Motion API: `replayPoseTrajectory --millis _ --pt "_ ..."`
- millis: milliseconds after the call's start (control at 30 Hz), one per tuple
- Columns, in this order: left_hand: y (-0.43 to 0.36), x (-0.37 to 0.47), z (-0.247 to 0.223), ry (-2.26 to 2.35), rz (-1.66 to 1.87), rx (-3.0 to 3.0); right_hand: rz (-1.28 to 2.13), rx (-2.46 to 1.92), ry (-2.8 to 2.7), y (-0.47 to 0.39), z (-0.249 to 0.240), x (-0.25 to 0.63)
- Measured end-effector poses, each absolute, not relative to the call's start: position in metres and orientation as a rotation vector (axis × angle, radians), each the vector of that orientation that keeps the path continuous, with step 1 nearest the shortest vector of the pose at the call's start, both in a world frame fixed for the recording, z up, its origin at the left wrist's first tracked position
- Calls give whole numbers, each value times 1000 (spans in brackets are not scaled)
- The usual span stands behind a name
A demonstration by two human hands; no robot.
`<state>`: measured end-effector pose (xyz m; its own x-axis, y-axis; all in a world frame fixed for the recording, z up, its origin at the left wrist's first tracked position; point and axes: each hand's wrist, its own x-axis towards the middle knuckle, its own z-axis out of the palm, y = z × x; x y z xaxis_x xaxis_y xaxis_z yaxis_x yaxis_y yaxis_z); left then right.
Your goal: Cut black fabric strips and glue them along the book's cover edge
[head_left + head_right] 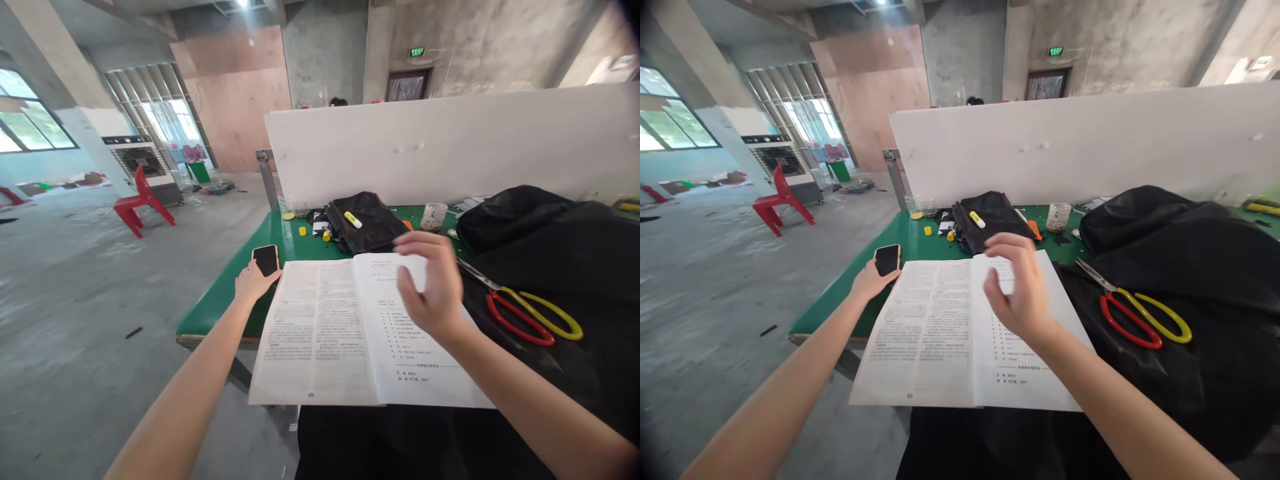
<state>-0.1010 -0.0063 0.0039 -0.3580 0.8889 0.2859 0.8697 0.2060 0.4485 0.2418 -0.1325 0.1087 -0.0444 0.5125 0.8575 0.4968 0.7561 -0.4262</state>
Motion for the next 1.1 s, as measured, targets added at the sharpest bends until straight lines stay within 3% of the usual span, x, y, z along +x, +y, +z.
replayPoseTrajectory --millis 167,400,600,767,1100 --pt "4 -100 -1 2490 787 1736 601 -1004 -1969 -67 104 176" --pt "6 -102 -5 2503 899 1760 1433 -1076 -1293 -4 68 108" --pt "6 -102 -2 2528 1150 1621 1621 -1053 -867 28 37 42" --pt "-2 -91 5 2230 1504 1726 1642 -982 -574 56 23 -9" --pt "-3 -86 8 2089 1600 1684 1688 -868 -612 56 30 -15"
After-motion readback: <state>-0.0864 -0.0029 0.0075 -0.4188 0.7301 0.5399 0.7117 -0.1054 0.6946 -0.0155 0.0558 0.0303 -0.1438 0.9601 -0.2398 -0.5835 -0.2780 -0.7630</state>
